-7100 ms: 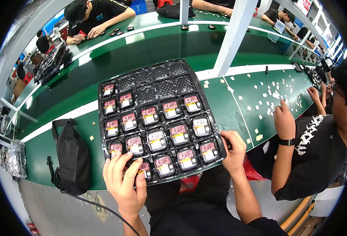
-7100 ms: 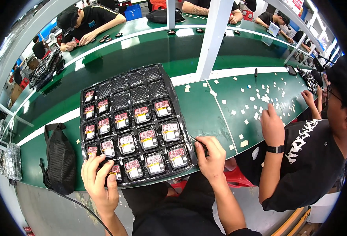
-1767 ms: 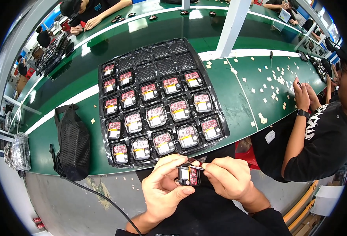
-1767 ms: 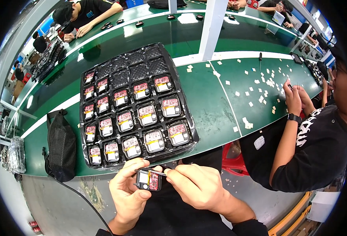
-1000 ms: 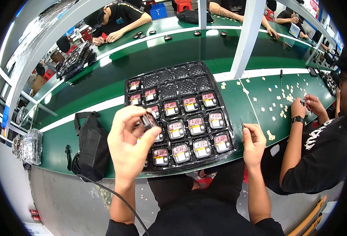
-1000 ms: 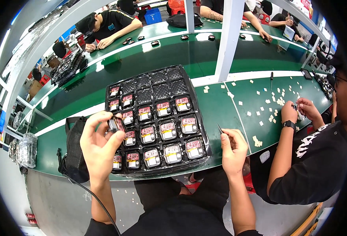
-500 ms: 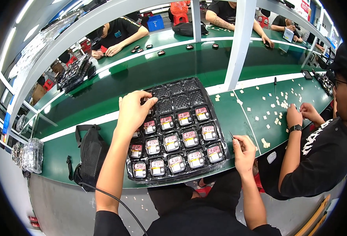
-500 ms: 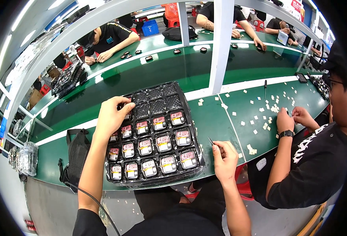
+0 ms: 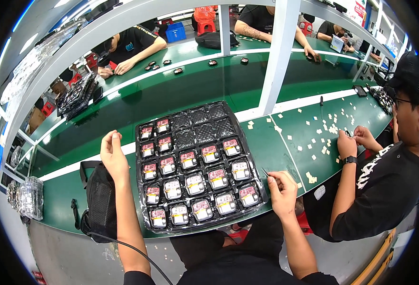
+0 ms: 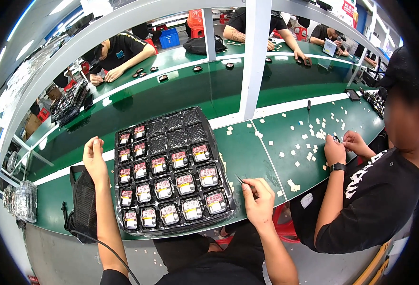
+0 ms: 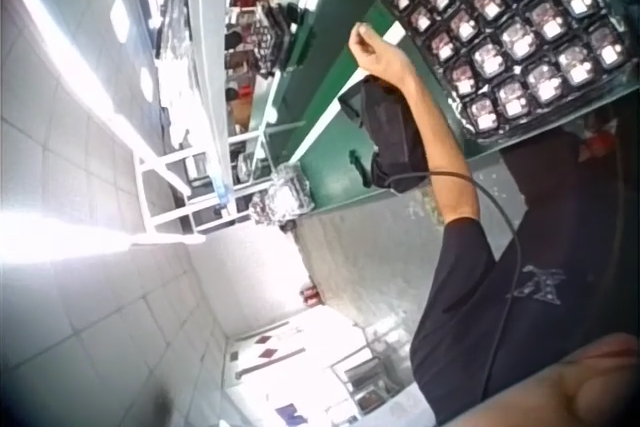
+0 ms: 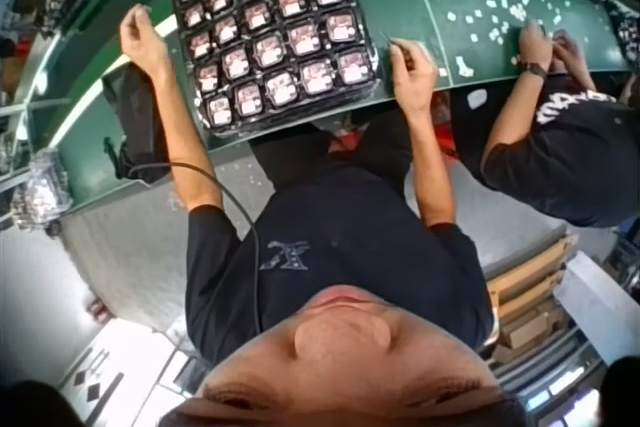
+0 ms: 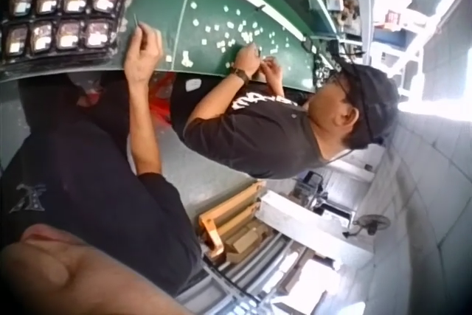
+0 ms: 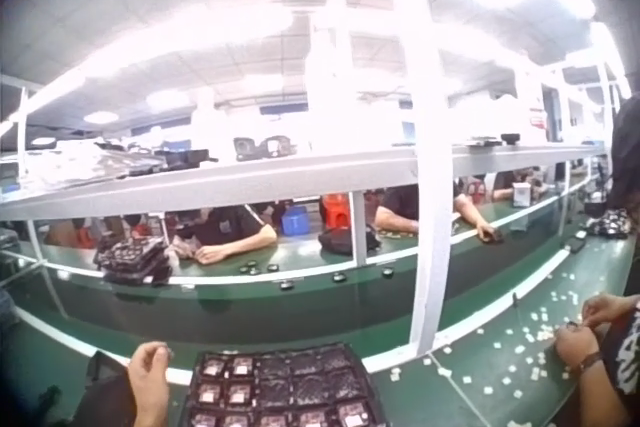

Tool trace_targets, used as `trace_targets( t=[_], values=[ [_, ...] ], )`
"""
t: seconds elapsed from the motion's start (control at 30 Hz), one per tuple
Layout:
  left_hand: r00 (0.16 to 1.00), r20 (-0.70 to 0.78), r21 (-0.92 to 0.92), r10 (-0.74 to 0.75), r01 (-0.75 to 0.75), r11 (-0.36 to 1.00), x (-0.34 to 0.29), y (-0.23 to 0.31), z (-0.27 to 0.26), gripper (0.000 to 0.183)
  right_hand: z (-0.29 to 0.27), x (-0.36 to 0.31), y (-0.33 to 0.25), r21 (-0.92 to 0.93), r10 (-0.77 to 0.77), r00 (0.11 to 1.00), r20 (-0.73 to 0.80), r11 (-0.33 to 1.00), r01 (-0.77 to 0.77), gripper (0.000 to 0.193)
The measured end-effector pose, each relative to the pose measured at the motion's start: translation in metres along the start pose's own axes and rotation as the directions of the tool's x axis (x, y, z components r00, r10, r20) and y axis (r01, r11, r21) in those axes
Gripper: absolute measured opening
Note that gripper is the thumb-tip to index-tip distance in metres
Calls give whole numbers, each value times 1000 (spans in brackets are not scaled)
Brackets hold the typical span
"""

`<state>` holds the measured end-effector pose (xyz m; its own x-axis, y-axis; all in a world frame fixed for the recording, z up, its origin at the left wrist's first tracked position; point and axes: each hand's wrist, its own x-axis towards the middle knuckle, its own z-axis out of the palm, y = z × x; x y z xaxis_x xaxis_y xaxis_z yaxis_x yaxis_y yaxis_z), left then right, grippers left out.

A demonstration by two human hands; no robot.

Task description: Manually assemble and check small electronic modules or displays on a production line.

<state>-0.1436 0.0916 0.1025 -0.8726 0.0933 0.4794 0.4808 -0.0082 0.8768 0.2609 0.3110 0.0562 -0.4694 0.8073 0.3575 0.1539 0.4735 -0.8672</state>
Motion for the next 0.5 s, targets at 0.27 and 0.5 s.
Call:
trace_targets(
  t=[0.27,0.5],
  values=[
    [989,146,-48,-27,34,998,-34,-79,-2,21,3,2,0,-52,6,1000,8,999,-6,11],
    [972,234,-33,-11,19,999,-35,-74,4,20,8,5,-2,-130,-10,999,33,991,14,11]
  ],
)
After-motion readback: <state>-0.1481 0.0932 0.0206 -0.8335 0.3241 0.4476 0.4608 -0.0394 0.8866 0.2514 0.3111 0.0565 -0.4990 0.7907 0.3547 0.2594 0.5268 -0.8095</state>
